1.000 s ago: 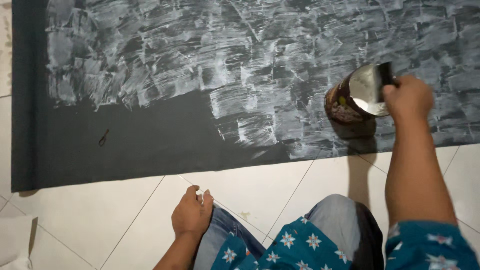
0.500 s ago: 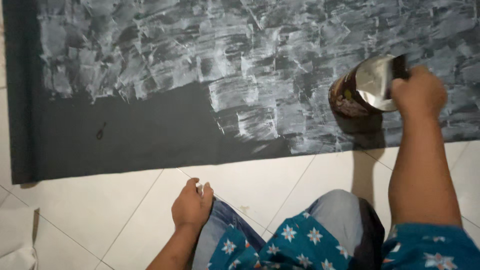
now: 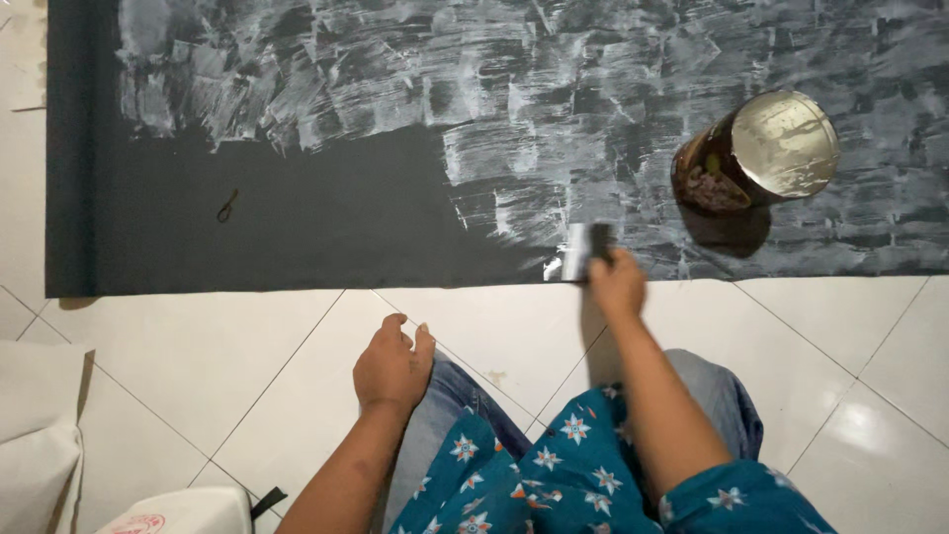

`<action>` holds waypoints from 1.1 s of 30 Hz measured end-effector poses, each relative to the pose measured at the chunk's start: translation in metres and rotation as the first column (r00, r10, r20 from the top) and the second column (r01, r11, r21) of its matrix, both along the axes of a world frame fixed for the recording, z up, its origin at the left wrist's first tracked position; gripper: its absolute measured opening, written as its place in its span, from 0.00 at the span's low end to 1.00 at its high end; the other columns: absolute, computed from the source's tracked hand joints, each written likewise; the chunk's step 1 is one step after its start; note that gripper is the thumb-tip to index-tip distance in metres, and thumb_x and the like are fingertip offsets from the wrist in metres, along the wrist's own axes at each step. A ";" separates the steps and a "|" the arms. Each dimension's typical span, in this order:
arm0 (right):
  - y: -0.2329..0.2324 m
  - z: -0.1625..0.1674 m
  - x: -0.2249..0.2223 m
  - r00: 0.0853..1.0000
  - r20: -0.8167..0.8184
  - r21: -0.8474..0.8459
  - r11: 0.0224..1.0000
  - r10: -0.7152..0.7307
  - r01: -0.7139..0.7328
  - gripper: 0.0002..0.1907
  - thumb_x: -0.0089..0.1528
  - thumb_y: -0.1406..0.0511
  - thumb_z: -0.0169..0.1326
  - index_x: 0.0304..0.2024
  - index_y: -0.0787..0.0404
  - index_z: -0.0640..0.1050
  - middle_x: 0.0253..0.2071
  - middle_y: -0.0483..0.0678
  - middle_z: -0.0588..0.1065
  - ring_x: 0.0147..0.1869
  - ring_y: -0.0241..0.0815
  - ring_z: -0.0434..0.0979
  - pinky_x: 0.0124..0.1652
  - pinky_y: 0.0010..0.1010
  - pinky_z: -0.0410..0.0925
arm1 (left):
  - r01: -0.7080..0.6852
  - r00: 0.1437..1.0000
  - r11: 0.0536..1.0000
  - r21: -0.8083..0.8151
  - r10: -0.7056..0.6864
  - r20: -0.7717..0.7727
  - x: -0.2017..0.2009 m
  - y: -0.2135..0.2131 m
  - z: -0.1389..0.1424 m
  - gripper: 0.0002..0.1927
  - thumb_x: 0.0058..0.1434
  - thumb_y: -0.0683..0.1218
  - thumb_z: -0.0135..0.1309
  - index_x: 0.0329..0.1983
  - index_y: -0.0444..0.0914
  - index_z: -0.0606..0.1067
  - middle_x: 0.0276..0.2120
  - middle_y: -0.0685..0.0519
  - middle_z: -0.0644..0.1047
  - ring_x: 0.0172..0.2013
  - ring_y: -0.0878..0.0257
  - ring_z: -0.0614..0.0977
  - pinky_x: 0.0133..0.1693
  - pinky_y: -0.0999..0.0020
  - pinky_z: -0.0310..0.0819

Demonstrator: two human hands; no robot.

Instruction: The person applies white paint to a large dark mat on the floor using a small brush. They repeatedly dip the brush into a paint can and spread the paint in short strokes across the mat surface.

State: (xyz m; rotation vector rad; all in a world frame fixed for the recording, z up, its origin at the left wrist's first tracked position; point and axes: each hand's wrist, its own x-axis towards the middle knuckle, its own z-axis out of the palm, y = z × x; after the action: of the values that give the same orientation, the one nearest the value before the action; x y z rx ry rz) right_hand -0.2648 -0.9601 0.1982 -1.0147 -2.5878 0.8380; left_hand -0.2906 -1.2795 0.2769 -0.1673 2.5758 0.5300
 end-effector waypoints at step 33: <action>0.252 0.097 -0.053 0.960 0.277 0.395 0.915 -0.032 -0.083 0.16 0.58 0.66 0.57 0.48 0.63 0.83 0.47 0.62 0.80 0.51 0.65 0.79 0.51 0.52 0.70 | -0.042 0.989 0.998 -0.048 0.049 0.141 -0.017 0.029 0.005 0.28 0.63 0.60 0.48 0.61 0.41 0.71 0.42 0.50 0.84 0.45 0.52 0.84 0.50 0.56 0.77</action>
State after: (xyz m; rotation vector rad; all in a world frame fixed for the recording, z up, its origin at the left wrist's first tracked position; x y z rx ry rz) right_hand -0.3175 -0.7078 0.2947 -1.0306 -2.8398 0.1461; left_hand -0.3074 -1.2504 0.2817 -0.2704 2.4506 0.4596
